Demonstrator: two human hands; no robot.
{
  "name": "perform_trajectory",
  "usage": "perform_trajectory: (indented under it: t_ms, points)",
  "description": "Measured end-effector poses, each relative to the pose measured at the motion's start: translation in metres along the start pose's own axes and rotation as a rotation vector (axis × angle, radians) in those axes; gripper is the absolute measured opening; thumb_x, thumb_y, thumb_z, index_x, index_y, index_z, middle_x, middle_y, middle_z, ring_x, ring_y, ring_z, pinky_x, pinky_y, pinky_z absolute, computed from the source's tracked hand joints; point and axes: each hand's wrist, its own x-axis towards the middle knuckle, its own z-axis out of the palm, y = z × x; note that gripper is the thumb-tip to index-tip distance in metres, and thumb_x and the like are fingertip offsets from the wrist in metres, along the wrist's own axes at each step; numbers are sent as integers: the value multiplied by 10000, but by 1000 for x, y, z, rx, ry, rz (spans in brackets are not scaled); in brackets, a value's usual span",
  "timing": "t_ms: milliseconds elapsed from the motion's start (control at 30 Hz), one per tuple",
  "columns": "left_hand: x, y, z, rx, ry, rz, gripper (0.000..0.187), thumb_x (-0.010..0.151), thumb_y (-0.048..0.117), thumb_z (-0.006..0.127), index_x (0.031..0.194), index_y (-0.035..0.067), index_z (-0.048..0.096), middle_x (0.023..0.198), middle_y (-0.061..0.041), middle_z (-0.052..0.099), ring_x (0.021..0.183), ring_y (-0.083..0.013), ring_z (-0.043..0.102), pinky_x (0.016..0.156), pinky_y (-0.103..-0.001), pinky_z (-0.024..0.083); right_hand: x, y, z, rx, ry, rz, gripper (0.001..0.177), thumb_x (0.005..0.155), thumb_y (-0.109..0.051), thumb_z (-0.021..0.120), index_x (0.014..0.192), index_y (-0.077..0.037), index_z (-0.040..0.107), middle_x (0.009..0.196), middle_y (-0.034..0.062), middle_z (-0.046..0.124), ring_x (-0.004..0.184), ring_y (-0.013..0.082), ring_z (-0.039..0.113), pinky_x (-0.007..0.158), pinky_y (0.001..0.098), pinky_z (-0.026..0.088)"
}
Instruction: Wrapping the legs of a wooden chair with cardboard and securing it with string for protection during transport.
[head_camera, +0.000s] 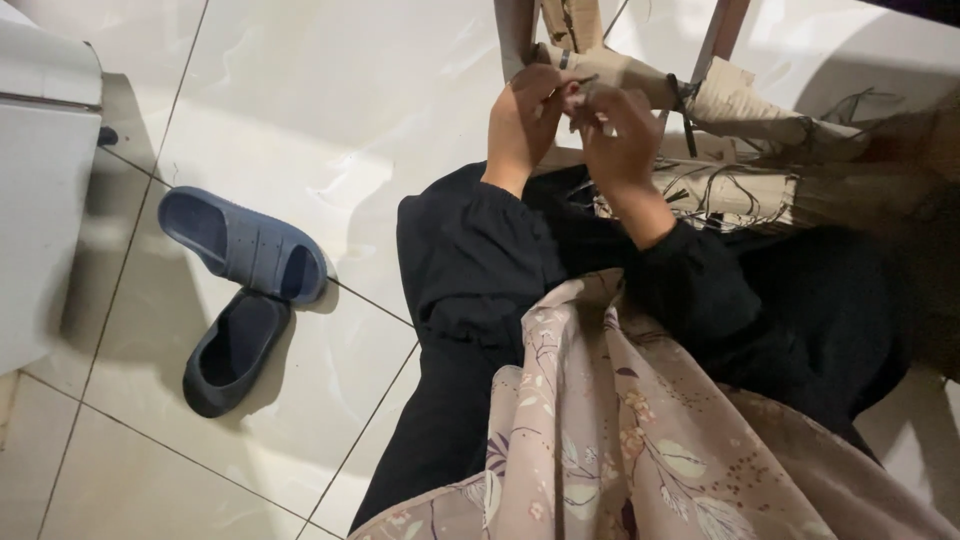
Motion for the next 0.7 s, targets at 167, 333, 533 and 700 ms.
perform_trajectory:
  t_ms: [167, 333, 533, 700]
  points:
    - [-1, -4, -4, -84, -41, 113, 103, 1039, 111, 604, 1089, 90, 692, 1057, -97, 625, 906, -287, 671, 762, -386, 558, 36, -1, -5, 239, -73, -129, 139, 1014, 185, 723, 1006, 58, 665, 876, 201, 719, 785, 281, 752, 675, 359, 639]
    - [2, 1, -3, -138, 9, 60, 90, 996, 122, 659, 974, 53, 714, 972, -78, 671, 868, -244, 685, 766, -357, 558, 42, -3, -2, 181, -198, 39, 92, 1152, 2, 563, 1092, 11, 494, 956, 222, 718, 671, 225, 725, 555, 302, 634]
    - [4, -1, -1, -108, 43, -6, 114, 1003, 127, 612, 932, 68, 678, 896, -75, 718, 800, -220, 713, 716, -335, 555, 35, 4, -10, 59, -234, -23, 336, 1043, 126, 756, 1234, 48, 491, 891, 199, 709, 817, 287, 769, 691, 334, 637]
    - [4, -3, -2, -36, 46, -210, 263, 971, 367, 630, 906, 112, 647, 823, -72, 739, 709, -253, 717, 628, -359, 518, 21, 0, -4, 86, -225, -38, 235, 1005, 132, 769, 1151, 63, 598, 989, 192, 653, 805, 242, 624, 697, 305, 550]
